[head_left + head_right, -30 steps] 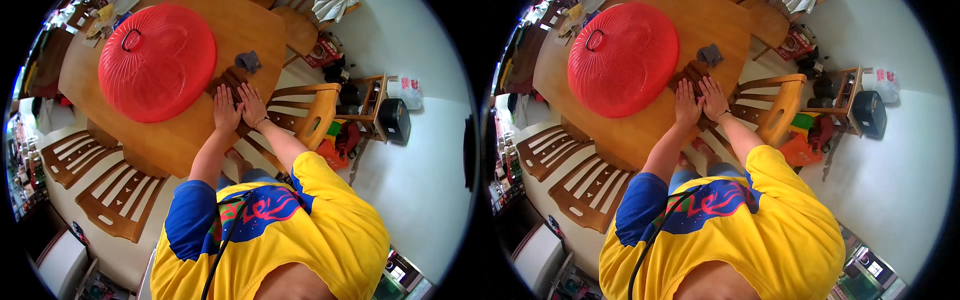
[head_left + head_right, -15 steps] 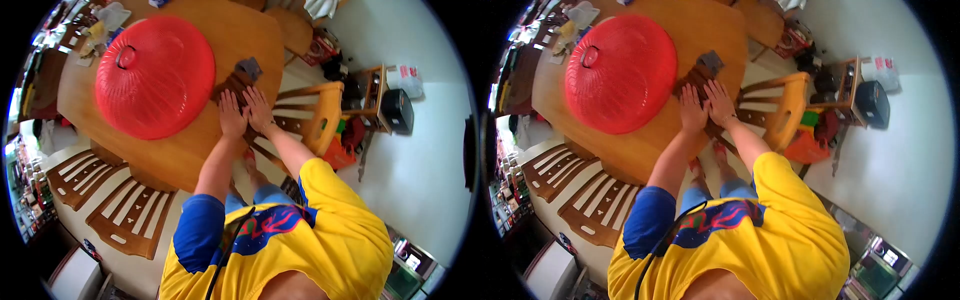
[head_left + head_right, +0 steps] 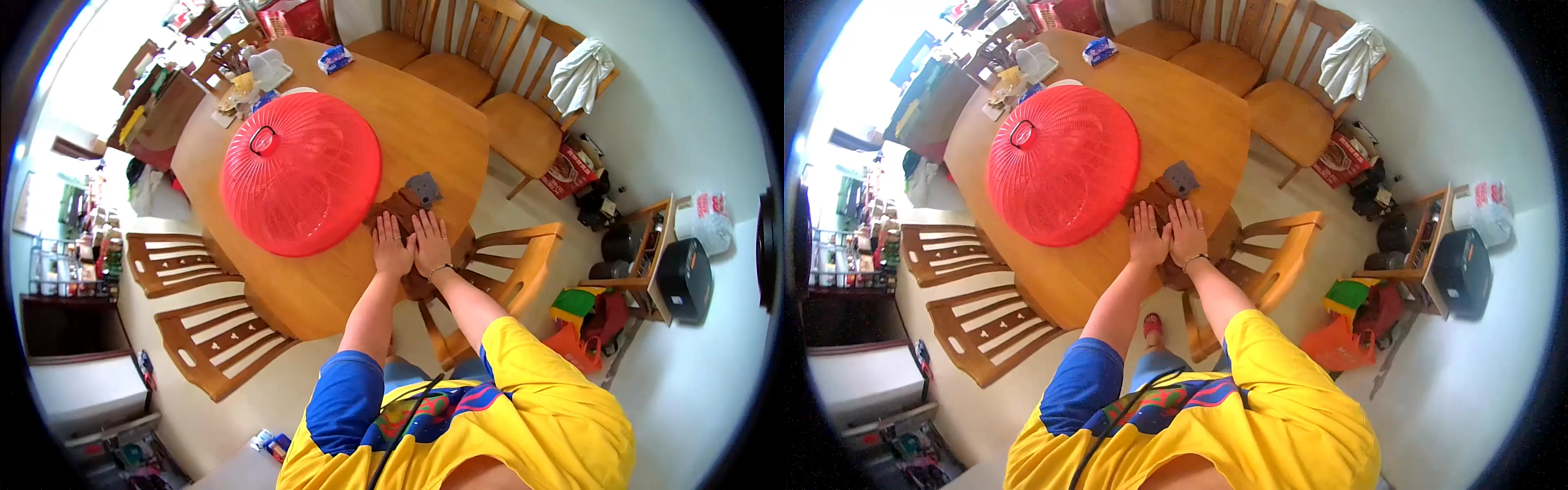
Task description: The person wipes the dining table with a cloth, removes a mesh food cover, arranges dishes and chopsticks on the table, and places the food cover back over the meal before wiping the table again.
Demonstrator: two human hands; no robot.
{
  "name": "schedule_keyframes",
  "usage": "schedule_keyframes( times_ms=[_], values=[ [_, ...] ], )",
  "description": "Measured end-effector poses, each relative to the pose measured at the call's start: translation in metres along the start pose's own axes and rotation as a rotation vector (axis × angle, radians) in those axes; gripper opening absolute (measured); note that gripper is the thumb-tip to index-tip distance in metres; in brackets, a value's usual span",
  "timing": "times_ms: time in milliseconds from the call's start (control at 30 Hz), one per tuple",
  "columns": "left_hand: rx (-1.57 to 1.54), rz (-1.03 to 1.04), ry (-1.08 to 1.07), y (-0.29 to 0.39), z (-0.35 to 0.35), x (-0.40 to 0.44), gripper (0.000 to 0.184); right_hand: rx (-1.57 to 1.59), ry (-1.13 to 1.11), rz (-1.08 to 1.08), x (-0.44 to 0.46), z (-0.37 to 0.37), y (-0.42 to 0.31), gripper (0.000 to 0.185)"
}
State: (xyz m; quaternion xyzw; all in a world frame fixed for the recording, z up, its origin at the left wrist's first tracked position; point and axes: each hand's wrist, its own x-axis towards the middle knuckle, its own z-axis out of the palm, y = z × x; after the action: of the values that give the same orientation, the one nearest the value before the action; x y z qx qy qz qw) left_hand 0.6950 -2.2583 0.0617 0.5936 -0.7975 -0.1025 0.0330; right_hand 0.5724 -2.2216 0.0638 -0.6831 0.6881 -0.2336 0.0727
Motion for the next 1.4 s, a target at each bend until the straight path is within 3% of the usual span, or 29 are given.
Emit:
schedule_keyframes(
  times_ms=[100, 167, 233, 467, 1067, 1167, 1400],
  values=[
    [-0.006, -0.166, -0.048, 0.027, -0.002, 0.006, 0.079, -0.027, -0.063, -0.073, 0.013, -0.013, 0.019, 0.055],
    [0.004, -0.272, -0.085, 0.046, 0.005, 0.011, 0.080, -0.125, -0.256, -0.174, 0.023, -0.026, 0.037, 0.057],
    [-0.126, -0.480, -0.115, 0.065, 0.010, 0.024, 0.088, -0.164, -0.291, -0.214, 0.035, -0.031, 0.054, 0.059],
    [-0.267, -0.795, -0.108, 0.101, 0.011, 0.052, 0.093, -0.232, -0.451, -0.342, 0.080, -0.039, 0.084, 0.061],
    [-0.256, -1.024, 0.130, 0.128, 0.023, 0.119, 0.088, -0.169, -0.546, -0.609, 0.168, -0.028, 0.120, 0.061],
    [-0.206, -0.979, 0.282, 0.133, 0.034, 0.114, 0.088, -0.130, -0.516, -0.661, 0.167, -0.028, 0.127, 0.058],
    [-0.202, -1.189, 0.249, 0.222, 0.044, 0.147, 0.089, -0.035, -0.476, -0.878, 0.192, -0.055, 0.207, 0.055]
  ],
)
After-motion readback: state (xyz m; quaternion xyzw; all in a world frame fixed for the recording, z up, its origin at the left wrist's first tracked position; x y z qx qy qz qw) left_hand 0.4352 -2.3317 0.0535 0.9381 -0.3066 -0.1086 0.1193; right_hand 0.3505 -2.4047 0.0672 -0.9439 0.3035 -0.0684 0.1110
